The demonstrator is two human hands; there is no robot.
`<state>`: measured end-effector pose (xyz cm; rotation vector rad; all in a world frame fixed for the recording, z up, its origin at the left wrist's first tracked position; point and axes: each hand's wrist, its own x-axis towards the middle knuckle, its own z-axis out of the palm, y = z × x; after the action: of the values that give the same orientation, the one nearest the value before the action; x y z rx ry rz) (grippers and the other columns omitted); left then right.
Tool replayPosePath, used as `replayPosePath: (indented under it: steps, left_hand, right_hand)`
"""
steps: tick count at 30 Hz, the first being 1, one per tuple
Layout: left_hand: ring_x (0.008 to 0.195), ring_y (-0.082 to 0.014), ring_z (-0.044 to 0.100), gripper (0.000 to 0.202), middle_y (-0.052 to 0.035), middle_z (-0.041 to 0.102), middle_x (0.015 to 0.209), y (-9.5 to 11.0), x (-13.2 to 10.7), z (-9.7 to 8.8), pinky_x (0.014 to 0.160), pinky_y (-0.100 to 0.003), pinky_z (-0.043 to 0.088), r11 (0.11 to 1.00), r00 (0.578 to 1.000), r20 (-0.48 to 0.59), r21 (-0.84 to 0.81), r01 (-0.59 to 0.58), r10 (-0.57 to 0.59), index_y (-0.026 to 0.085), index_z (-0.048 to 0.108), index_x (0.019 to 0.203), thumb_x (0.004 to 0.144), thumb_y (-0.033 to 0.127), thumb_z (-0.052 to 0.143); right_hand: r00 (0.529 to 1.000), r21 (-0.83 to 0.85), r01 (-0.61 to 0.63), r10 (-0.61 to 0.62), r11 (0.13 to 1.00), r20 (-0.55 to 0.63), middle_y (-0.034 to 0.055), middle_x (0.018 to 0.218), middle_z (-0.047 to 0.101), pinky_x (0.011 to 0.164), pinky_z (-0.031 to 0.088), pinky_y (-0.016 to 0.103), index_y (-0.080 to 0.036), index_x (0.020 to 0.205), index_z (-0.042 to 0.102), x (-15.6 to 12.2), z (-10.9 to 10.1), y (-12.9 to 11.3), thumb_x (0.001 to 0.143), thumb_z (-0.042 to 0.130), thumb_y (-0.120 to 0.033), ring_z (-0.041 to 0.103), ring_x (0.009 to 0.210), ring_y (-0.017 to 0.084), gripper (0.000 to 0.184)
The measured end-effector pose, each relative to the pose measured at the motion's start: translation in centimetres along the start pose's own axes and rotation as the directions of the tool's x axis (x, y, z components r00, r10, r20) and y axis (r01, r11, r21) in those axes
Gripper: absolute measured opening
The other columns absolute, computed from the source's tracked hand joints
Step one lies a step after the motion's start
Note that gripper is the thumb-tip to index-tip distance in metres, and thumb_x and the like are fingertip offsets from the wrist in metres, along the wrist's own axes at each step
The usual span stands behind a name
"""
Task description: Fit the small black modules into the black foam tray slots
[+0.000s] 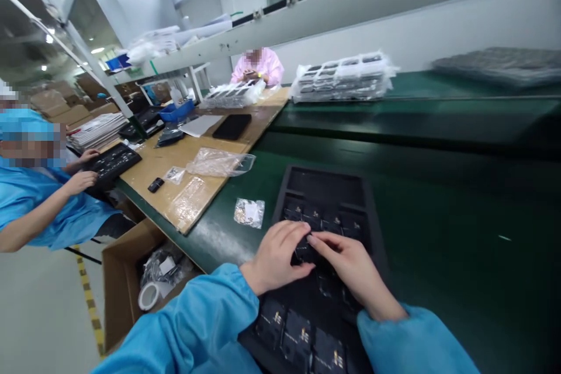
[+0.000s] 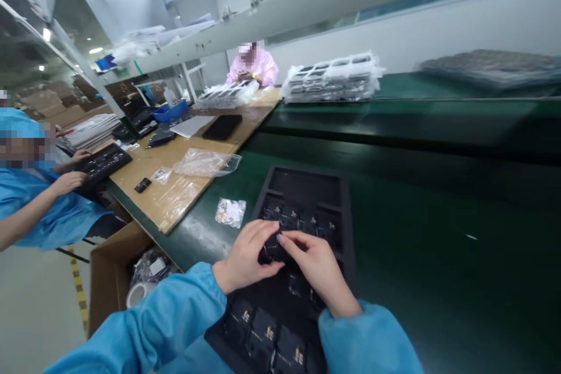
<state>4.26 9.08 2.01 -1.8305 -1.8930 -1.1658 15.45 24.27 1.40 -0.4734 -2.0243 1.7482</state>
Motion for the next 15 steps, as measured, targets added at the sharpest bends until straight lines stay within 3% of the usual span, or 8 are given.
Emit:
replayPosePath:
  steps: [4, 11, 15]
  left_hand:
    - [0.124, -0.0311, 0.060, 0.076, -0.0183, 0.063, 0.132, -0.2, -0.2, 0.3, 0.107, -0.049, 0.052, 1.000, 1.000, 0.016, -0.017, 0.003, -0.003, 0.014, 0.040, 0.147, 0.079, 0.028, 0.071]
    - [0.126, -0.0292, 0.059, 0.072, -0.0163, 0.062, 0.133, 0.0, 0.1, -0.3, 0.106, -0.048, 0.052, 0.998, 0.999, 0.043, -0.048, -0.029, 0.031, 0.017, 0.038, 0.146, 0.084, 0.033, 0.070]
    - [0.127, -0.0293, 0.056, 0.069, -0.0160, 0.058, 0.136, 0.4, -0.2, -0.8, 0.107, -0.050, 0.050, 0.996, 0.997, 0.060, -0.062, 0.056, -0.053, 0.018, 0.040, 0.144, 0.082, 0.028, 0.067]
  right_hand:
    - [1.000, -0.031, -0.003, 0.003, 1.000, 0.001, 0.0107, 0.098, 0.075, 0.090, 0.054, 0.048, -0.022, 0.093, 0.082, 0.0, -0.2, 0.3, 0.076, 0.076, -0.065, 0.068, 0.095, 0.041, 0.047]
    - [0.997, -0.093, 0.074, -0.073, 0.993, 0.014, 0.0090, 0.088, 0.075, 0.072, 0.055, 0.040, -0.019, 0.088, 0.080, 0.0, -0.4, 0.1, 0.081, 0.074, -0.058, 0.070, 0.080, 0.033, 0.040]
    - [0.981, 0.016, 0.173, -0.171, 0.985, -0.094, 0.0094, 0.086, 0.075, 0.071, 0.056, 0.038, -0.016, 0.095, 0.078, -0.7, 0.8, -0.5, 0.081, 0.078, -0.050, 0.071, 0.077, 0.031, 0.037]
